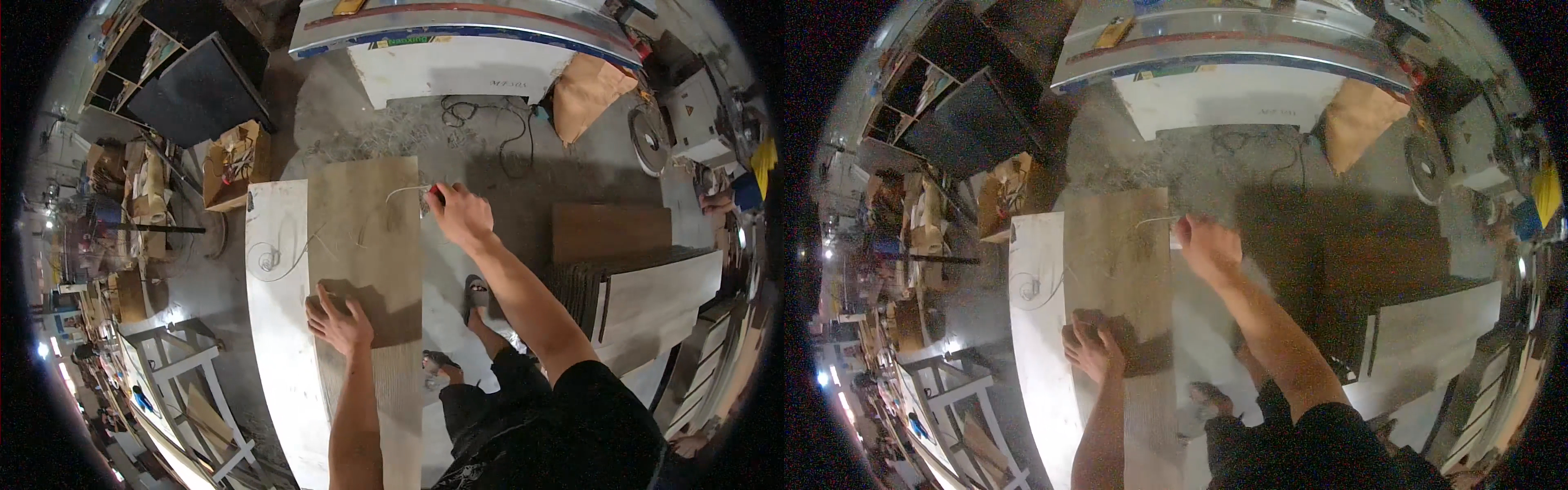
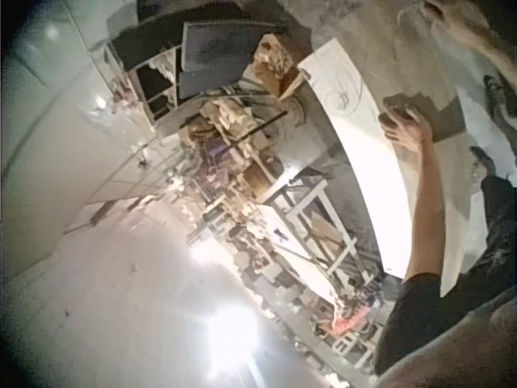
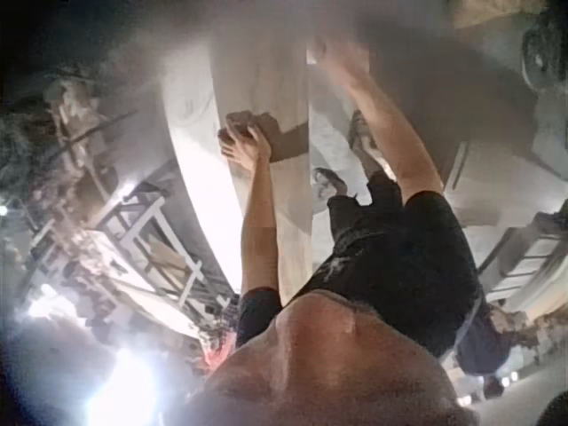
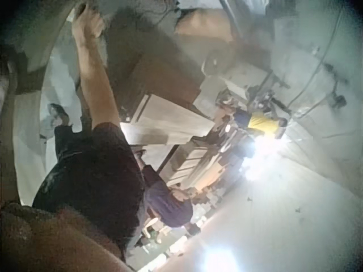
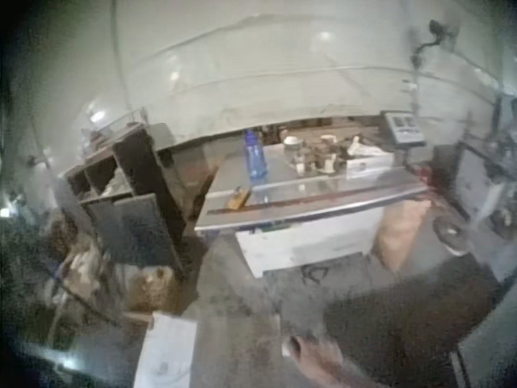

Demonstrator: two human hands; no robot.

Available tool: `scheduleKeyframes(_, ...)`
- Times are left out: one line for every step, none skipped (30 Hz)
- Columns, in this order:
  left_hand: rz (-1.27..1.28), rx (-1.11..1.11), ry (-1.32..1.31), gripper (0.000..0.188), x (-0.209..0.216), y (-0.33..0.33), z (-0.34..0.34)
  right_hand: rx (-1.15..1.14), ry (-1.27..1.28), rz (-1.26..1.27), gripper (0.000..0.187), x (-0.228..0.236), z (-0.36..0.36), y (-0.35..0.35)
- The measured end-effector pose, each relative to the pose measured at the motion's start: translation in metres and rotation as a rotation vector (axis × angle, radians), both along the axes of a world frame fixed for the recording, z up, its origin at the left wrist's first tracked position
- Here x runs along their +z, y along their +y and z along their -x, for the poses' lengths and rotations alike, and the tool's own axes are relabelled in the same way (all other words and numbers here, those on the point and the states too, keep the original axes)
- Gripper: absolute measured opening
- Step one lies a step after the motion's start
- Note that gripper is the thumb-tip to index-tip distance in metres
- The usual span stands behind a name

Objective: Trim excess veneer or edge banding from a wooden panel using a handheld utility knife.

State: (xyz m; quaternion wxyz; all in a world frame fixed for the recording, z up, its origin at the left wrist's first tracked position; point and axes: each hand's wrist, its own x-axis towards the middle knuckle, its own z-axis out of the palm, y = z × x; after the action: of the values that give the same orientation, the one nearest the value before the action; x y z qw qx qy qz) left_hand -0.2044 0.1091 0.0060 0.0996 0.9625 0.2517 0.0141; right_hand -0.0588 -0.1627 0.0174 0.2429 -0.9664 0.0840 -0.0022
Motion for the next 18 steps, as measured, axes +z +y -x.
scheduleKeyframes(0.001,-0.029,-0.013,0.073,0.0,0.002,0.003,0.002,0.021,0.004,0.04,0.003,-0.004,-0.004)
scheduleKeyframes(0.003,-0.058,-0.028,0.073,-0.001,0.002,0.006,0.02,0.026,0.034,0.038,0.007,-0.013,-0.009)
scheduleKeyframes(0.002,-0.058,-0.02,0.073,-0.004,0.005,0.006,0.036,0.017,0.06,0.037,0.008,-0.022,-0.011)
scheduleKeyframes(-0.016,-0.055,-0.022,0.072,-0.009,0.007,0.007,0.036,0.024,0.059,0.037,0.004,-0.023,-0.009)
scheduleKeyframes(-0.035,-0.053,-0.026,0.072,-0.011,0.009,0.008,0.037,-0.012,0.065,0.036,-0.001,-0.024,-0.007)
scheduleKeyframes(-0.033,-0.053,-0.02,0.072,-0.012,0.01,0.009,0.039,-0.047,0.073,0.035,-0.001,-0.025,-0.006)
scheduleKeyframes(-0.062,-0.068,-0.021,0.07,-0.012,0.01,0.01,0.04,-0.042,0.074,0.035,-0.001,-0.029,-0.005)
scheduleKeyframes(-0.091,-0.083,-0.023,0.068,-0.012,0.01,0.01,0.03,-0.006,0.043,0.037,0.0,-0.038,-0.003)
scheduleKeyframes(-0.096,-0.08,-0.02,0.068,-0.008,0.012,0.01,0.021,0.03,0.006,0.039,0.004,-0.047,0.0)
scheduleKeyframes(-0.048,-0.07,-0.026,0.07,-0.007,0.01,0.008,0.021,0.031,0.009,0.039,0.004,-0.06,-0.007)
scheduleKeyframes(0.0,-0.06,-0.032,0.071,-0.007,0.008,0.006,-0.045,0.094,-0.001,0.043,0.004,-0.075,-0.019)
scheduleKeyframes(0.002,-0.058,-0.034,0.071,-0.008,0.003,0.007,-0.11,0.154,-0.012,0.048,0.005,-0.092,-0.035)
scheduleKeyframes(-0.008,-0.074,-0.048,0.071,-0.011,0.003,0.006,-0.126,0.208,0.007,0.051,0.003,-0.11,-0.055)
scheduleKeyframes(-0.017,-0.089,-0.057,0.072,-0.016,0.004,0.003,-0.142,0.266,0.027,0.055,-0.003,-0.122,-0.072)
scheduleKeyframes(-0.021,-0.08,-0.055,0.072,-0.014,0.008,0.0,-0.133,0.268,0.024,0.055,0.0,-0.122,-0.073)
scheduleKeyframes(-0.003,-0.072,-0.043,0.073,-0.009,0.007,0.002,-0.153,0.234,0.005,0.059,0.007,-0.116,-0.075)
scheduleKeyframes(0.017,-0.063,-0.032,0.073,-0.005,0.006,0.005,-0.173,0.2,-0.014,0.062,0.012,-0.108,-0.076)
scheduleKeyframes(0.012,-0.053,-0.029,0.073,-0.001,0.007,0.006,-0.177,0.233,-0.157,0.065,0.015,-0.092,-0.071)
